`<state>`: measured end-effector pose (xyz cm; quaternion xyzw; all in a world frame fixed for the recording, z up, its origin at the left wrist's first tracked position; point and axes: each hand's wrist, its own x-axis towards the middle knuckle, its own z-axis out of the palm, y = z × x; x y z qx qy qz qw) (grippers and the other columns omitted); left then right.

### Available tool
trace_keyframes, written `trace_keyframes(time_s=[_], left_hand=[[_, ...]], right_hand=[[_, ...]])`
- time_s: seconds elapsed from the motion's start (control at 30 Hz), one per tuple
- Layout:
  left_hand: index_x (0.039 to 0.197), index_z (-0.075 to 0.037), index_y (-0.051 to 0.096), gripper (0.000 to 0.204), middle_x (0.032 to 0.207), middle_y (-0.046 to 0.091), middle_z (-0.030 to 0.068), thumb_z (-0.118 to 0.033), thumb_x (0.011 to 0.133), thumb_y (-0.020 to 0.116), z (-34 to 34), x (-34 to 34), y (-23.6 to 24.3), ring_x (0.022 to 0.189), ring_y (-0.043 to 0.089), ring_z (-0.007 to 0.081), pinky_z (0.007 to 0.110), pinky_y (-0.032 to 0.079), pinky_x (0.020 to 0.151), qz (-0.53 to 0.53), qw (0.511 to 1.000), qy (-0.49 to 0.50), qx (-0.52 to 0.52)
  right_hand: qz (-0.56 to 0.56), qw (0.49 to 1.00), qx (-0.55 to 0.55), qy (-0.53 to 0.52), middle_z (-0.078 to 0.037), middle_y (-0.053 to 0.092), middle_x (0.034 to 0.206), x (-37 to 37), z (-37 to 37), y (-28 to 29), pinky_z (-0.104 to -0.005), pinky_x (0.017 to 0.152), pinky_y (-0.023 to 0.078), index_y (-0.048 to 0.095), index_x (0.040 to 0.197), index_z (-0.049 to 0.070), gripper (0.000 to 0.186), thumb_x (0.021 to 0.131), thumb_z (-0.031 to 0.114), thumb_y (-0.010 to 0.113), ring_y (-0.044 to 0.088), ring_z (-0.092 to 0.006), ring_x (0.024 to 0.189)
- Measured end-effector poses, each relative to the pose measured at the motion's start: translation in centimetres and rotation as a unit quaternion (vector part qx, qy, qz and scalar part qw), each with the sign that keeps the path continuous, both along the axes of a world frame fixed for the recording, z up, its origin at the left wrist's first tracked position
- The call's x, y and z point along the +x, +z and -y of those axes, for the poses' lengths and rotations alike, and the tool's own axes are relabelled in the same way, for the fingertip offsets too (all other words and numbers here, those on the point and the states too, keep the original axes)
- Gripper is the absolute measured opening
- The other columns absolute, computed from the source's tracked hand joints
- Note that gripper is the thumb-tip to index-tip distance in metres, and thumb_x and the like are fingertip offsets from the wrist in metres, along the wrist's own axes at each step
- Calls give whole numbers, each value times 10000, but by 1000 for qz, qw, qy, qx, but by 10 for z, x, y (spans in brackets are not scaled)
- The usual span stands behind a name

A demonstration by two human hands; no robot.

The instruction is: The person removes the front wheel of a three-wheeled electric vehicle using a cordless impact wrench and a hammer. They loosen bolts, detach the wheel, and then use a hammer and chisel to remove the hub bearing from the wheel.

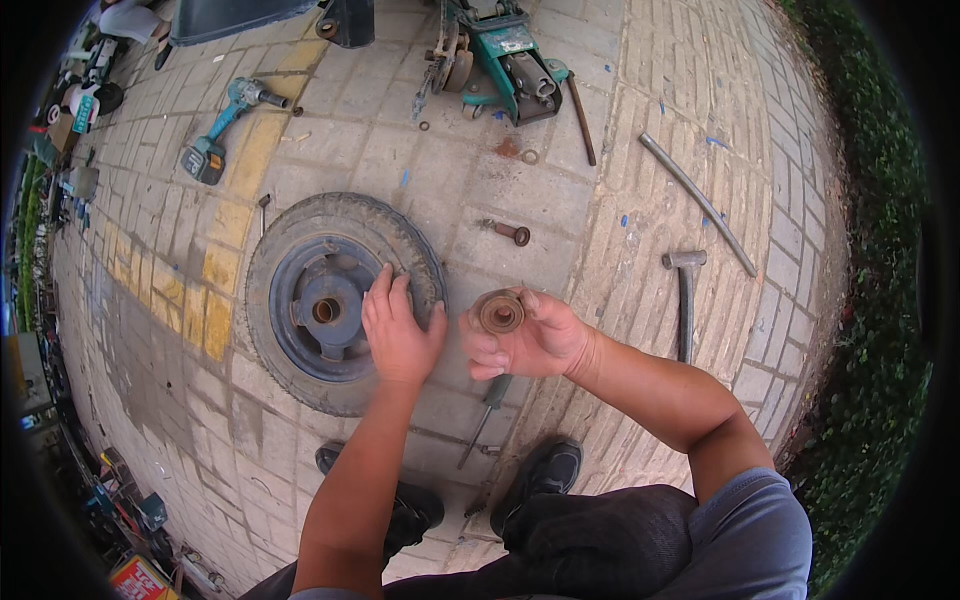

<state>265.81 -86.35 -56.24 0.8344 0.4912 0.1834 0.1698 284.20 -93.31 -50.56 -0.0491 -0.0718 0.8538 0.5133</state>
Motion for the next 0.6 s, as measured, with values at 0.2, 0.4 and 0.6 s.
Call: trace_keyframes(time_s=[0.2, 0.4, 0.6], left_hand=[[1249, -19, 469, 636, 1370, 422, 197, -227, 709, 732, 0, 0, 0, 1261, 392, 384, 508, 279, 1075, -2, 1000, -1, -2], [1250, -16, 468, 638, 1373, 418, 201, -228, 709, 733, 0, -1, 0, 1265, 389, 385, 511, 275, 1076, -3, 1000, -1, -3], [1250, -15, 467, 639, 1374, 416, 201, -226, 708, 733, 0, 0, 1, 1265, 387, 385, 510, 270, 1078, -4, 1000, 0, -7]], right_hand=[[1, 1000, 9, 4, -38, 479, 834, 0, -1, -1, -328, 679, 351, 621, 1009, 83, 505, 838, 558, 624, 433, -151, 683], [3, 1000, -5, 0, -38, 479, 835, 0, 0, -1, -331, 680, 351, 620, 1011, 81, 512, 840, 563, 616, 431, -153, 682], [-1, 1000, -3, -3, -40, 481, 831, 0, -1, -2, -331, 678, 349, 615, 1000, 68, 528, 833, 569, 619, 432, -153, 678]])
